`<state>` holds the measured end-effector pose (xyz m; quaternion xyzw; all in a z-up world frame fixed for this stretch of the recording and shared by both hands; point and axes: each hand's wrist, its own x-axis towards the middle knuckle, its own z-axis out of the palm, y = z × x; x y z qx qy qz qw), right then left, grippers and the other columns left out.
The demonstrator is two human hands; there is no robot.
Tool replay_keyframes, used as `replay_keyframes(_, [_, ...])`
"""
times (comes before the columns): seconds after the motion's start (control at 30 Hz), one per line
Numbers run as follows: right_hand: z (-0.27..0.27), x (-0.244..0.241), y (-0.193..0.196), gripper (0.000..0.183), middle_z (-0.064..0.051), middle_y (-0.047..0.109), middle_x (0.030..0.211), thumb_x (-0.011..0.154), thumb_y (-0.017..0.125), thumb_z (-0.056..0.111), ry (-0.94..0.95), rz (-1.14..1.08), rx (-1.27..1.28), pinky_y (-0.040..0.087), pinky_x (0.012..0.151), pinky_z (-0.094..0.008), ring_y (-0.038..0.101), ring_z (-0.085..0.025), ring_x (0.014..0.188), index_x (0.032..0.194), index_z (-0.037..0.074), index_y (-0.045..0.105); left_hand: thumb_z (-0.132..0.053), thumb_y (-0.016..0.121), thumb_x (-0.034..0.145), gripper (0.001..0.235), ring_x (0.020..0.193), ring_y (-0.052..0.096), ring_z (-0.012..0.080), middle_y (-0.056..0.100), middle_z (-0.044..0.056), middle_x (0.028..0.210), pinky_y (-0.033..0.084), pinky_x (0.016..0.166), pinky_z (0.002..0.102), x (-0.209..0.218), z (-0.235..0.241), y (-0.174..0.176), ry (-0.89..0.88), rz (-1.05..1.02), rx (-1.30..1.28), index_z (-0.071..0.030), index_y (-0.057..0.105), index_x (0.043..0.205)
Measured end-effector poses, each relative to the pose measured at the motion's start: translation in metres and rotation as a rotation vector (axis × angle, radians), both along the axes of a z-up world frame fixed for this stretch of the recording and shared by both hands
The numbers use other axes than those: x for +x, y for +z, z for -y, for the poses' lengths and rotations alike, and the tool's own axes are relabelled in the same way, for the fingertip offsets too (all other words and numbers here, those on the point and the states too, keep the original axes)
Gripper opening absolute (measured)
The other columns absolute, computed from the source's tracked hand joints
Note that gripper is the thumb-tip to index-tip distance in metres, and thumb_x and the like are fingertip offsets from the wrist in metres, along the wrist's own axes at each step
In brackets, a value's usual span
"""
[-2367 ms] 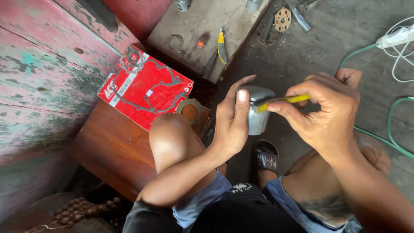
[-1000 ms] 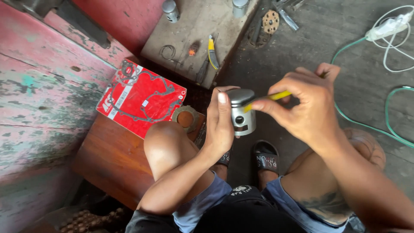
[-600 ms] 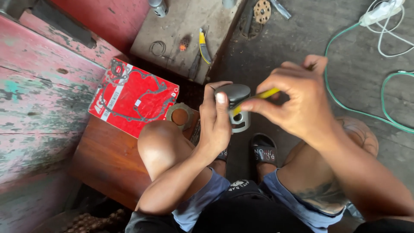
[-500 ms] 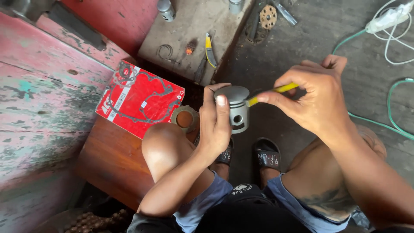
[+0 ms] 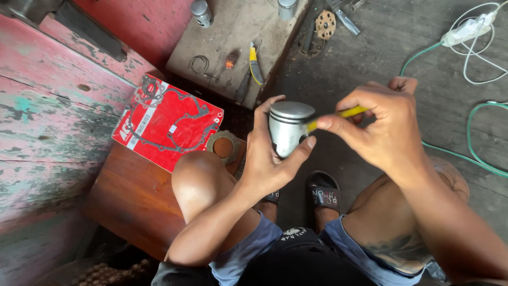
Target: Cleaning carbon deposits and residue from a motorcycle piston using a small scraping tool
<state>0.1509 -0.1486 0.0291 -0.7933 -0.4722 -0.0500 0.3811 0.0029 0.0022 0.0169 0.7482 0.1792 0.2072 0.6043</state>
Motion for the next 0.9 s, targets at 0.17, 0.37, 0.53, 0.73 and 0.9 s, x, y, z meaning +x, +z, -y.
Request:
replay_keyframes(0.17, [-0.005,-0.004,0.005,0.031,0.003,0.070,0.076,0.086,0.087,0.039,-0.037,-0.022,-0.028,0.024,0.101,-0.043,0.061,-0.012,0.067,0.079,0.014,0.070,-0.026,0.077,0.080,0.073,0.079,0.064,0.0124,0.072,0.004,0.102,0.054,0.076,0.027,0.001,0.001,-0.005,0.037,0.064,-0.031,-0.007,0.041,0.141])
replay_keyframes(0.37, [-0.002,0.002,0.005,0.037,0.002,0.069,0.074,0.089,0.087,0.043,-0.065,0.045,-0.040,0.024,0.097,-0.041,0.058,-0.012,0.066,0.077,0.013,0.069,-0.028,0.075,0.084,0.069,0.088,0.067,0.0152,0.070,0.008,0.107,0.055,0.084,0.027,0.000,0.003,-0.006,0.067,0.154,-0.039,-0.007,0.042,0.141])
replay_keyframes(0.53, [-0.003,-0.011,0.013,0.032,0.003,0.067,0.072,0.084,0.087,0.040,0.000,-0.015,0.011,0.023,0.099,-0.041,0.058,-0.011,0.065,0.077,0.014,0.069,-0.028,0.076,0.084,0.071,0.084,0.066,0.0140,0.072,0.005,0.107,0.054,0.082,0.028,-0.001,0.007,-0.006,0.040,0.126,0.020,-0.009,0.040,0.142])
replay_keyframes(0.73, [-0.004,-0.017,0.014,0.036,0.003,0.067,0.072,0.083,0.090,0.042,-0.017,0.099,0.005,0.024,0.098,-0.042,0.060,-0.011,0.067,0.077,0.013,0.069,-0.028,0.076,0.082,0.074,0.079,0.070,0.0151,0.073,0.003,0.100,0.058,0.076,0.030,0.001,0.013,-0.008,0.052,0.023,0.039,-0.007,0.038,0.141])
replay_keyframes(0.9, [0.000,-0.008,0.008,0.038,0.002,0.069,0.075,0.086,0.092,0.043,-0.063,0.140,-0.008,0.024,0.097,-0.043,0.061,-0.014,0.070,0.078,0.013,0.070,-0.035,0.074,0.082,0.075,0.087,0.071,0.0214,0.071,0.007,0.105,0.056,0.083,0.034,0.000,0.012,-0.005,0.166,0.034,0.145,-0.008,0.038,0.141])
